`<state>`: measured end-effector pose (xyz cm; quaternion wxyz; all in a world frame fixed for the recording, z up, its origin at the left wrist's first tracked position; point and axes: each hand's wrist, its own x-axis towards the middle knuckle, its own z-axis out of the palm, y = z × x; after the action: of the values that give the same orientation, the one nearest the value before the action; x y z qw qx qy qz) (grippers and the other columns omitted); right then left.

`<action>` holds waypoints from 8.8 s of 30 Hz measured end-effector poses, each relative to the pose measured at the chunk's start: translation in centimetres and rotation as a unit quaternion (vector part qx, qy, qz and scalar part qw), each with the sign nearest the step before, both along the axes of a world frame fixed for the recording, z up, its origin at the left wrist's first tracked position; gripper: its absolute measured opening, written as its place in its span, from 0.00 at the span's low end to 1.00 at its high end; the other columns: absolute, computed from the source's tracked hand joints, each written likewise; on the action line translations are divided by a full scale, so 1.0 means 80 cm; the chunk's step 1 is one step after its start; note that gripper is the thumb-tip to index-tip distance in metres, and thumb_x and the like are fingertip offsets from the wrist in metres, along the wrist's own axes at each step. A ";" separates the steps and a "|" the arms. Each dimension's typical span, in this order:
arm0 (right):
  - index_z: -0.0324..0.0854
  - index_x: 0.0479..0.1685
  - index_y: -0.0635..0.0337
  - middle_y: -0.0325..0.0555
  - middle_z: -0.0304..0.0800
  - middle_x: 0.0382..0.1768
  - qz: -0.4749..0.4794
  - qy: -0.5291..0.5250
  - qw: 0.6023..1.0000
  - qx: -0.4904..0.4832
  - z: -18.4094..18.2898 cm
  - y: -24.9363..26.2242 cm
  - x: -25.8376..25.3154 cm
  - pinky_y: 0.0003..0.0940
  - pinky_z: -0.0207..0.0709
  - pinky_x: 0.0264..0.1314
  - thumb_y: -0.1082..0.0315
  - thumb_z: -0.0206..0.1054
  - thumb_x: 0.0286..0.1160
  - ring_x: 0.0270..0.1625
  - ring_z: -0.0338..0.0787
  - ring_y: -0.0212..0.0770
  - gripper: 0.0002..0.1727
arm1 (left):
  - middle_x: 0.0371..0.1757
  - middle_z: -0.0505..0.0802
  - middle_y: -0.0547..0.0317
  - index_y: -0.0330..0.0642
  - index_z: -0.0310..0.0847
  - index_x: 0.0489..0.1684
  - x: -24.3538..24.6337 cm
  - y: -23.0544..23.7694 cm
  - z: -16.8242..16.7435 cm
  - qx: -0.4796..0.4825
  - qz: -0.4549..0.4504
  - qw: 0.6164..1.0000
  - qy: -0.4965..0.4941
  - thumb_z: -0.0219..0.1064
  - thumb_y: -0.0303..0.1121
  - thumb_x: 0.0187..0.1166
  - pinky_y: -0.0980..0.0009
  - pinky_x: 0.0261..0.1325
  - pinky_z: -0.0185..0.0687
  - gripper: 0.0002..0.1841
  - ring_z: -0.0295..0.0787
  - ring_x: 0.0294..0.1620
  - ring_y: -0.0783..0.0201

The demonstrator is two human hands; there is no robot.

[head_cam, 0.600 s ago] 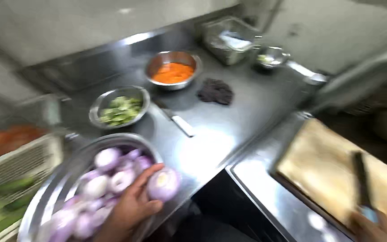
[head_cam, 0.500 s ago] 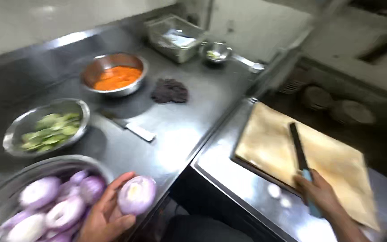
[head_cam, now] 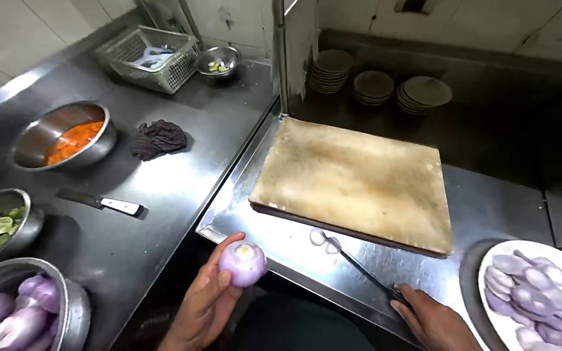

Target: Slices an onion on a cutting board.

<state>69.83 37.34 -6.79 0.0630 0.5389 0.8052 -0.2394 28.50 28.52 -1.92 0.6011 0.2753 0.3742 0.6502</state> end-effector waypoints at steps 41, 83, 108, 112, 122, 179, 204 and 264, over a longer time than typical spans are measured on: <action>0.67 0.72 0.55 0.51 0.85 0.34 -0.219 0.111 0.960 -0.132 0.087 0.059 -0.133 0.50 0.86 0.41 0.50 0.54 0.92 0.33 0.90 0.50 0.22 | 0.67 0.84 0.48 0.51 0.83 0.75 0.108 0.280 -0.071 0.235 -0.109 0.805 0.534 0.84 0.38 0.65 0.62 0.64 0.88 0.33 0.86 0.62 0.60; 0.76 0.68 0.66 0.67 0.90 0.39 -0.080 0.123 0.986 -0.080 0.044 -0.023 -0.001 0.71 0.81 0.47 0.55 0.60 0.88 0.42 0.92 0.70 0.24 | 0.75 0.81 0.53 0.44 0.78 0.78 0.094 0.270 -0.065 0.164 -0.134 0.901 0.380 0.82 0.32 0.66 0.62 0.67 0.87 0.34 0.85 0.68 0.61; 0.65 0.73 0.60 0.59 0.88 0.38 -0.207 0.013 0.970 -0.130 0.108 0.050 -0.132 0.57 0.84 0.50 0.52 0.54 0.92 0.45 0.92 0.62 0.24 | 0.66 0.86 0.52 0.52 0.86 0.72 0.120 0.286 -0.082 0.255 -0.076 0.813 0.517 0.85 0.39 0.64 0.66 0.65 0.88 0.31 0.86 0.63 0.64; 0.66 0.71 0.58 0.56 0.87 0.41 -0.189 0.015 0.976 -0.103 0.097 0.112 -0.165 0.54 0.84 0.52 0.53 0.53 0.92 0.47 0.92 0.58 0.21 | 0.64 0.86 0.52 0.52 0.86 0.72 0.121 0.286 -0.082 0.257 -0.071 0.813 0.518 0.84 0.39 0.65 0.66 0.63 0.89 0.30 0.87 0.61 0.64; 0.65 0.76 0.61 0.63 0.89 0.40 -0.247 0.058 0.947 -0.199 0.053 0.009 -0.106 0.61 0.83 0.51 0.52 0.57 0.90 0.46 0.92 0.64 0.26 | 0.68 0.87 0.57 0.55 0.86 0.71 0.119 0.281 -0.085 0.244 -0.072 0.819 0.514 0.83 0.40 0.67 0.66 0.68 0.87 0.29 0.86 0.65 0.66; 0.64 0.77 0.60 0.62 0.89 0.40 -0.235 0.071 0.946 -0.212 0.048 0.026 -0.117 0.59 0.83 0.50 0.53 0.57 0.90 0.44 0.92 0.62 0.26 | 0.66 0.90 0.55 0.49 0.89 0.67 0.123 0.285 -0.086 0.261 -0.050 0.819 0.509 0.78 0.41 0.73 0.67 0.66 0.88 0.22 0.89 0.63 0.66; 0.70 0.71 0.61 0.58 0.87 0.33 -0.235 0.189 0.933 -0.197 0.030 0.033 -0.099 0.57 0.84 0.37 0.54 0.59 0.87 0.30 0.90 0.57 0.24 | 0.63 0.91 0.53 0.47 0.89 0.66 0.121 0.286 -0.091 0.266 -0.041 0.820 0.505 0.76 0.45 0.75 0.67 0.67 0.88 0.22 0.90 0.61 0.65; 0.67 0.70 0.63 0.56 0.85 0.30 -0.236 0.121 0.954 -0.140 0.096 0.023 -0.135 0.56 0.83 0.41 0.55 0.56 0.89 0.33 0.90 0.58 0.22 | 0.64 0.90 0.56 0.47 0.90 0.64 0.120 0.282 -0.090 0.258 -0.022 0.829 0.496 0.77 0.40 0.74 0.66 0.65 0.89 0.20 0.90 0.61 0.67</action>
<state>59.00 39.19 0.87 -0.0183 0.6664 0.6153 -0.4207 38.14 51.08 -9.14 0.2557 0.7143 0.4344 0.4855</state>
